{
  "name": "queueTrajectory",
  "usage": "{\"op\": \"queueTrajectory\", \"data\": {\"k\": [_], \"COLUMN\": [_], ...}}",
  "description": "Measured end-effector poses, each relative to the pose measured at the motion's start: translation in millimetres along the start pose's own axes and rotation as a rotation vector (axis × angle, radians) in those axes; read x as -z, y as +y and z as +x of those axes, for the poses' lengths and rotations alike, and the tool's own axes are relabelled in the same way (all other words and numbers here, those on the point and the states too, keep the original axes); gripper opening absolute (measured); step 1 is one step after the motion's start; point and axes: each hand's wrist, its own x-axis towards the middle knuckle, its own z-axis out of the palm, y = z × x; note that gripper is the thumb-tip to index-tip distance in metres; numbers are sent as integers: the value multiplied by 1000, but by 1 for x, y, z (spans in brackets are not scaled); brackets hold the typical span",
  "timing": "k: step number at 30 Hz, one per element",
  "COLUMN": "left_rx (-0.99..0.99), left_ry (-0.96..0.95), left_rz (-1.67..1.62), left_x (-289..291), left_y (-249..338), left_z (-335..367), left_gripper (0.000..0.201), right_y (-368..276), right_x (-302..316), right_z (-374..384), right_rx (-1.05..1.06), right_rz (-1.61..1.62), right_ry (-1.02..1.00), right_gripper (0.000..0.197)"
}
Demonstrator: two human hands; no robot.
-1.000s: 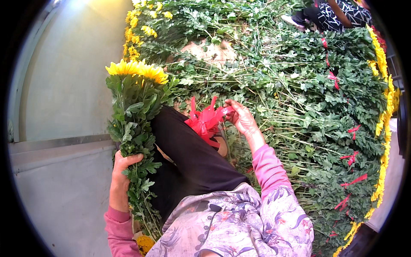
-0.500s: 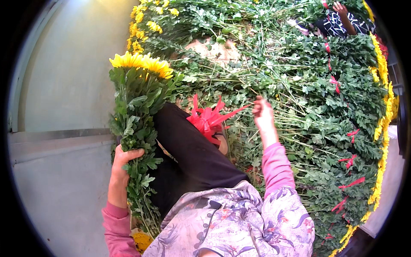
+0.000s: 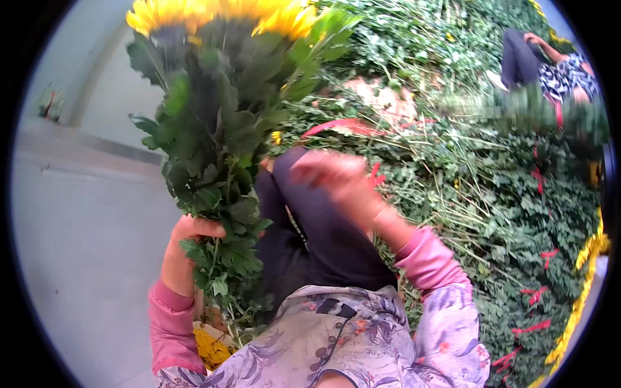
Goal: The person gathers flower stems from a pile on the floor, arranges them into a bunch, and secures the bunch with a red ribbon.
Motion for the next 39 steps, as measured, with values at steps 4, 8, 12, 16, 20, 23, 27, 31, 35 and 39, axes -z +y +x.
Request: {"op": "queueTrajectory", "data": {"k": [4,8,12,16,20,23,27,31,35,39], "left_rx": [29,69,195,19,-173,-294,-366,-568,-585,-610], "left_ry": [-28,-116,-5,155,292,408,460,466,505,514], "left_rz": [332,615,461,1080,1462,1396,873,848,1121,1241], "left_x": [26,48,18,19,22,15,26,38,27,31], "left_y": [11,1,-19,-44,-90,-101,-103,-104,-116,-120], "left_z": [-2,-5,13,40,59,64,65,44,48,49], "left_gripper": [72,52,50,52,62,34,34,33,30,30], "right_y": [-46,-58,-73,-120,-114,-39,9,18,7,-2], "right_x": [-64,-44,-13,-13,-38,-58,-58,-66,-74,-86], "right_z": [-4,-15,-40,-33,15,62,63,54,63,87], "right_rx": [85,-12,65,330,406,-142,-376,-494,-570,-689], "right_rz": [79,6,-130,-214,-203,272,550,667,568,328], "right_ry": [-182,-209,-331,-486,-553,-359,-196,-135,-209,-526], "right_gripper": [28,25,24,25,26,16,22,24,26,44]}}
